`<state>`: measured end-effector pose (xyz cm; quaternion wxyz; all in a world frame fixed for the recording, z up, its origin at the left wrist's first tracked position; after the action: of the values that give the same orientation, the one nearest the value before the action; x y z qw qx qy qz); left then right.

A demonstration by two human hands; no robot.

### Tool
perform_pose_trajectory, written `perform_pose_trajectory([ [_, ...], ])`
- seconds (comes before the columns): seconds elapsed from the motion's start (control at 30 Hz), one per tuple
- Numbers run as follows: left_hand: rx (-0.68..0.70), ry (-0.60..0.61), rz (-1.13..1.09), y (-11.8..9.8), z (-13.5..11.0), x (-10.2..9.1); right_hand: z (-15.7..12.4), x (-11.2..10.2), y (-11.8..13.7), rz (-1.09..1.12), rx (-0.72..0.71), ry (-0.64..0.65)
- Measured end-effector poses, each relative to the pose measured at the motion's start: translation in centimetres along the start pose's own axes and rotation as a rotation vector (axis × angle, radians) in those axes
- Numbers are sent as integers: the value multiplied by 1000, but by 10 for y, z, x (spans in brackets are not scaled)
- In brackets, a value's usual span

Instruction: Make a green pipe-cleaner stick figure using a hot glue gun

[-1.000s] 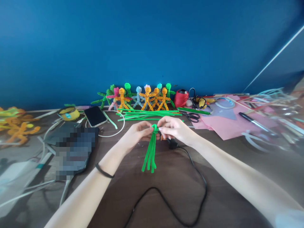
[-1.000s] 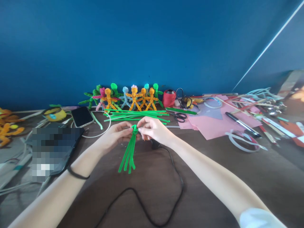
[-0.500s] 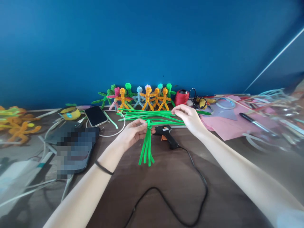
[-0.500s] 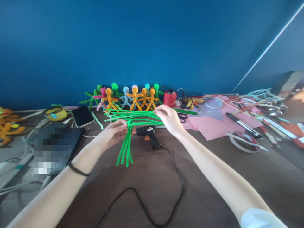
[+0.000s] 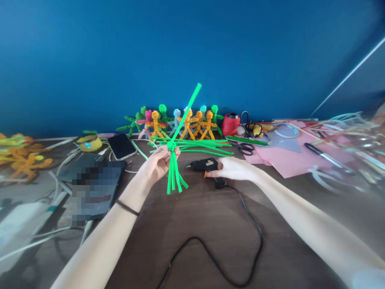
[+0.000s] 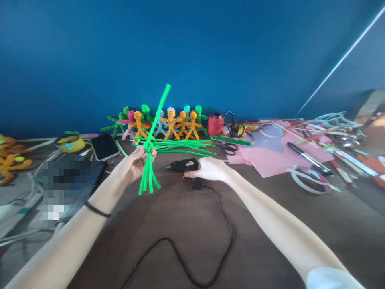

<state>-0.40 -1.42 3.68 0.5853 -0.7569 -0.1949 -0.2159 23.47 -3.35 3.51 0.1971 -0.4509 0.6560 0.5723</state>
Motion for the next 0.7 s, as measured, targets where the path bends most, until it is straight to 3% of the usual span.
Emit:
perform_pose_trajectory([
  [0.07,-6,20,-12,1,1,-2,-1,3,2,-24,-26,-36],
  [0.17,-14,60,-5,1,1,-2,0,3,2,94,1,25],
  [0.33,-21,128,22,-2,-5,2,3,-3,0,571,49,54],
  [0.47,-35,118,-13,-5,-10,5,7,-2,-2,1064,-106,144],
  [0.6,-33,166,-9,-4,-11,6,4,4,4,1291,-229,357],
  [0.7,-55,191,14,-2,-11,8,-3,6,14,1379,-350,419],
])
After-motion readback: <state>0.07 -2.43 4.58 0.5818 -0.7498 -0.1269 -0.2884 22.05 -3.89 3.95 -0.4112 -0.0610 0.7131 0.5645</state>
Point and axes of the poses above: each hand's wrist, its own z-axis towards the middle knuckle, its own x-axis out of the palm, y = z × x, the point moved 2 cm from there along z, towards the middle knuckle, and after that the axes turned 4 degrees about z, right-handed, at the moved point
